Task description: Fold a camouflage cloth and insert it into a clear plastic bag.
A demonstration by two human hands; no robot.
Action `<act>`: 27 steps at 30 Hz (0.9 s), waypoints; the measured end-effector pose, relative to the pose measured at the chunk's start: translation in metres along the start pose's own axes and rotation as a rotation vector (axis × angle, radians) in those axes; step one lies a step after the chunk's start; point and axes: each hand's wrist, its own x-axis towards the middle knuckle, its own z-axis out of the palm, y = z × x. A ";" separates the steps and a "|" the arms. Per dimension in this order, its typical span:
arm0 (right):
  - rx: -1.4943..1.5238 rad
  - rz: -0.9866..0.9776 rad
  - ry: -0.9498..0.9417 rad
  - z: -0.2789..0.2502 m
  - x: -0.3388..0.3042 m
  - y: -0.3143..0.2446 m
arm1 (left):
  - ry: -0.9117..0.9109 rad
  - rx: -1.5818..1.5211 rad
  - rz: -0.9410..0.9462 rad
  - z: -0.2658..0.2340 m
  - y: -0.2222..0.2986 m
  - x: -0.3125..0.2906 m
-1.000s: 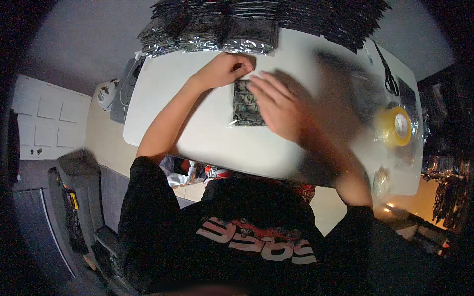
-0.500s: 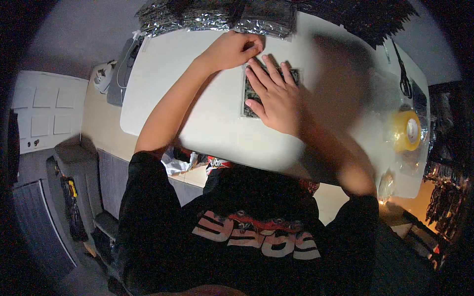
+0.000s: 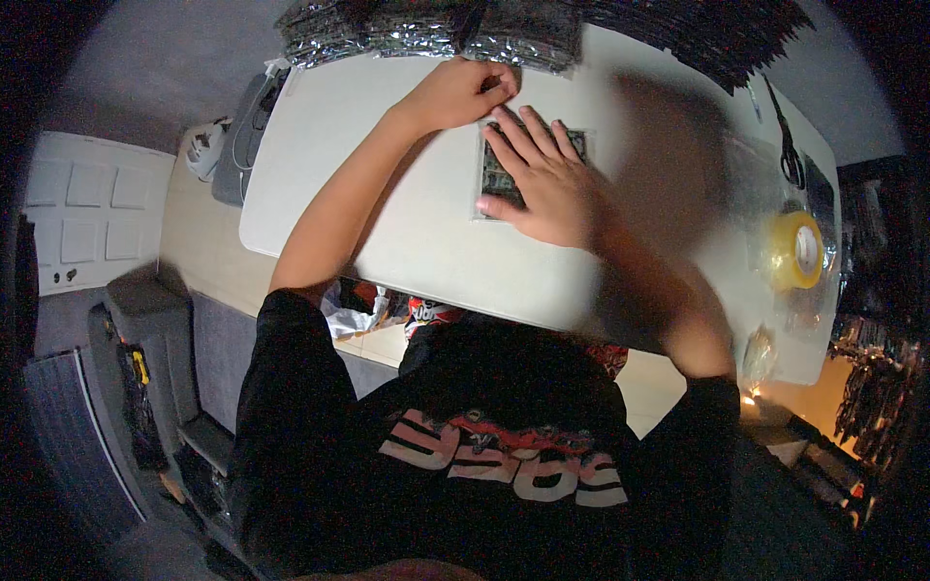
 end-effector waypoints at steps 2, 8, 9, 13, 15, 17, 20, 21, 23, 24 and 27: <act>0.145 0.009 0.063 -0.003 0.001 0.005 | -0.007 0.006 0.002 -0.002 -0.001 0.002; 0.182 0.151 0.170 -0.005 0.016 0.048 | 0.012 -0.010 0.045 -0.005 -0.007 0.000; 0.184 0.115 0.165 0.004 0.013 0.059 | 0.024 -0.019 0.054 -0.002 -0.007 0.002; 0.605 0.298 -0.133 -0.018 0.015 0.088 | 0.029 -0.038 0.085 0.002 -0.013 0.003; 0.783 0.306 -0.029 -0.062 0.007 0.084 | 0.033 0.022 0.052 0.000 -0.015 0.002; 0.957 0.326 0.080 -0.100 0.002 0.081 | 0.007 -0.031 0.068 -0.004 -0.004 0.002; 0.429 0.448 0.017 -0.123 0.009 0.073 | 0.010 0.007 0.028 -0.004 -0.003 -0.003; 0.608 0.353 0.122 -0.130 0.004 0.064 | 0.018 0.009 0.029 -0.003 -0.008 -0.003; 0.785 0.242 0.224 -0.136 0.005 0.059 | 0.024 0.012 0.066 -0.001 -0.017 -0.003; 0.844 0.284 0.219 -0.135 0.004 0.061 | 0.018 0.009 0.075 -0.001 -0.012 -0.002; 0.885 0.254 0.156 -0.103 0.001 0.074 | 0.007 -0.037 0.054 -0.004 -0.001 0.000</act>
